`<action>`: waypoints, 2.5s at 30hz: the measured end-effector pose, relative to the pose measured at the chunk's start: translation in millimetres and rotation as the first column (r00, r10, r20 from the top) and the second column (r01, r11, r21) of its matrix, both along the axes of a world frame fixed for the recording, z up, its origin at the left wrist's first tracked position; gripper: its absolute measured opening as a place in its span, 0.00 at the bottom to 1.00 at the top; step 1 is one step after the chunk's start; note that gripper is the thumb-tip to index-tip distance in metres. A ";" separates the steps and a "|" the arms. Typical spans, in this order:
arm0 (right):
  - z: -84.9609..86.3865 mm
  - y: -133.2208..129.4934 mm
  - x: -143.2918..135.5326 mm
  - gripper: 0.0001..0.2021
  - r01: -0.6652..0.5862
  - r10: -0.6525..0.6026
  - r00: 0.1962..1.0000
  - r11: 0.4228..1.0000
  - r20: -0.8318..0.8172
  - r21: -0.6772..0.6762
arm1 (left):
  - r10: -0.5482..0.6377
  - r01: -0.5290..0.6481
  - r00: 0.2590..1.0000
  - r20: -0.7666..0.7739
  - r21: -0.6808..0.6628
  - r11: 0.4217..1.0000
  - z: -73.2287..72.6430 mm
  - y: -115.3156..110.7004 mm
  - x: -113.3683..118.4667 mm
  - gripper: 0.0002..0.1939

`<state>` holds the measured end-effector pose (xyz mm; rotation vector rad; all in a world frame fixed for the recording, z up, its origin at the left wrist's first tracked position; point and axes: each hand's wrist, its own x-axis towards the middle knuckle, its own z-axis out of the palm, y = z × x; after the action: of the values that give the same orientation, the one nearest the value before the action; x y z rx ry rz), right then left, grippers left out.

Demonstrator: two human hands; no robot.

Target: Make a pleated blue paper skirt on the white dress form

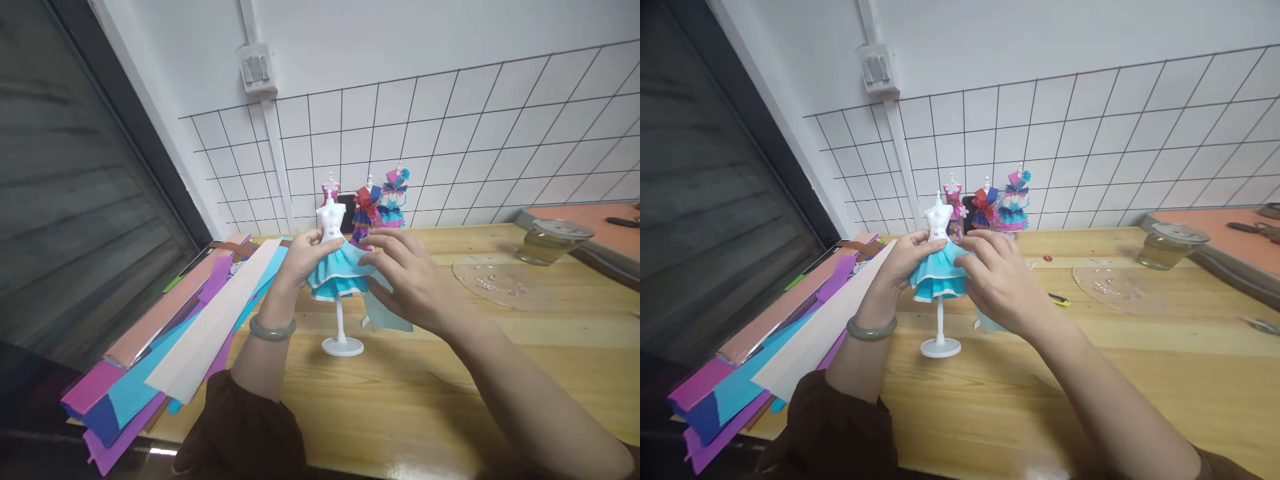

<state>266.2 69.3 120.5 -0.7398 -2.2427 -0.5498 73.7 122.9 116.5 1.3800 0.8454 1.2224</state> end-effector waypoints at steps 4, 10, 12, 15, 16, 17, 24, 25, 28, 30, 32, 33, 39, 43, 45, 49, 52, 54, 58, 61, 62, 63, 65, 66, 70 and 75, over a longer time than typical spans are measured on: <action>-9.7 6.9 -3.4 0.05 0.021 -0.021 1.000 0.987 -0.001 0.160 | -0.003 0.002 1.000 -0.011 -0.016 1.000 -2.5 0.1 4.3 0.17; -17.0 4.4 -4.9 0.07 -0.021 0.030 0.999 0.959 -0.030 0.284 | -0.031 0.031 0.999 -0.020 -0.017 0.999 -4.2 -0.2 5.1 0.17; -19.7 2.7 -5.2 0.07 -0.020 0.040 0.997 0.954 -0.059 0.299 | -0.050 0.050 0.999 -0.005 -0.026 0.998 -3.8 -0.6 4.7 0.17; -23.1 0.3 -6.2 0.08 -0.009 0.038 0.994 0.961 -0.099 0.276 | -0.072 0.073 0.997 0.019 -0.032 0.997 -2.5 -1.5 4.5 0.18; -23.6 -0.3 -6.9 0.08 -0.008 0.036 0.994 0.965 -0.102 0.263 | -0.078 0.078 0.997 0.025 -0.033 0.996 -1.9 -1.8 4.4 0.18; -23.7 -0.7 -7.7 0.08 -0.016 0.041 0.995 0.968 -0.094 0.252 | -0.081 0.082 0.996 0.031 -0.032 0.996 -1.1 -2.2 4.2 0.19; -20.7 1.9 -11.2 0.06 -0.126 0.135 0.991 0.962 -0.022 0.241 | -0.016 0.017 0.999 0.040 -0.013 1.000 3.7 -2.8 -1.3 0.19; -21.0 2.7 -10.4 0.06 -0.131 0.140 0.990 0.965 -0.021 0.227 | -0.016 0.016 0.999 0.041 -0.008 1.000 4.0 -2.9 -2.2 0.19; -23.3 4.4 -7.3 0.08 -0.144 0.154 0.988 0.967 -0.030 0.212 | -0.020 0.020 0.999 0.039 -0.002 1.000 5.1 -3.8 -2.9 0.20; -25.0 4.5 -5.8 0.09 -0.141 0.155 0.987 0.962 -0.043 0.235 | -0.025 0.025 0.999 0.039 -0.008 1.000 6.1 -4.8 -1.9 0.21; -26.2 3.7 -5.3 0.11 -0.131 0.154 0.986 0.952 -0.063 0.275 | -0.017 0.018 0.999 0.044 -0.015 1.000 7.5 -5.9 -0.4 0.21; -26.5 3.1 -5.2 0.12 -0.135 0.162 0.984 0.945 -0.067 0.298 | -0.010 0.011 0.999 0.048 -0.017 1.000 8.3 -6.3 0.3 0.21; -23.3 -1.1 -3.6 0.13 -0.214 0.259 0.948 0.949 -0.187 0.230 | 0.015 -0.014 0.998 0.056 -0.006 1.000 10.7 -6.7 -0.9 0.22; -14.9 -1.4 -2.6 0.08 -0.155 0.122 0.819 0.988 -0.561 -0.011 | -0.057 0.057 0.998 -0.008 0.061 0.997 11.0 -8.0 -4.9 0.22; -10.7 1.3 -2.5 0.08 -0.206 -0.014 0.745 0.946 -0.667 -0.250 | -0.121 0.125 0.991 -0.056 0.090 0.988 11.6 -10.1 -5.7 0.22; -7.1 10.1 -0.9 0.16 -0.450 -0.142 0.748 0.610 -0.649 -0.652 | -0.224 0.241 0.965 -0.134 0.125 0.962 14.1 -15.4 -5.3 0.22; -7.0 14.7 2.0 0.19 -0.534 -0.157 0.740 0.455 -0.654 -0.713 | -0.246 0.274 0.950 -0.195 0.134 0.952 15.9 -18.4 -5.4 0.21; -6.6 15.9 4.8 0.20 -0.555 -0.188 0.727 0.406 -0.661 -0.726 | -0.246 0.280 0.945 -0.215 0.143 0.949 16.4 -19.3 -5.7 0.20; -5.5 15.9 10.8 0.18 -0.514 -0.205 0.776 0.341 -0.596 -0.787 | -0.251 0.288 0.943 -0.220 0.155 0.945 16.1 -18.9 -5.8 0.19; -5.4 14.4 12.0 0.17 -0.499 -0.187 0.807 0.289 -0.560 -0.817 | -0.278 0.318 0.934 -0.222 0.169 0.933 15.9 -17.9 -5.3 0.20; -5.7 13.8 11.5 0.17 -0.504 -0.176 0.810 0.278 -0.559 -0.818 | -0.288 0.330 0.931 -0.227 0.179 0.927 15.9 -17.5 -5.3 0.20; -6.2 13.2 10.8 0.16 -0.509 -0.162 0.812 0.274 -0.561 -0.816 | -0.295 0.341 0.927 -0.233 0.191 0.921 15.7 -17.0 -5.3 0.21; -7.5 12.5 9.1 0.15 -0.510 -0.128 0.819 0.284 -0.560 -0.812 | -0.296 0.348 0.923 -0.247 0.207 0.914 15.0 -15.8 -5.5 0.20; -8.3 12.2 8.3 0.15 -0.498 -0.115 0.827 0.303 -0.550 -0.812 | -0.294 0.348 0.922 -0.252 0.208 0.914 14.4 -15.1 -5.6 0.20; -9.4 9.7 6.5 0.16 -0.364 -0.111 0.877 0.481 -0.468 -0.797 | -0.244 0.300 0.933 -0.265 0.199 0.933 10.3 -11.3 -6.0 0.22; -3.7 2.4 4.7 0.13 -0.243 -0.070 0.917 0.683 -0.394 -0.688 | -0.187 0.250 0.942 -0.280 0.210 0.945 7.2 -9.1 -5.9 0.22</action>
<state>270.9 71.6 116.8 -1.0064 -2.0493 0.5750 67.8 113.8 123.7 1.8113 0.7077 1.0101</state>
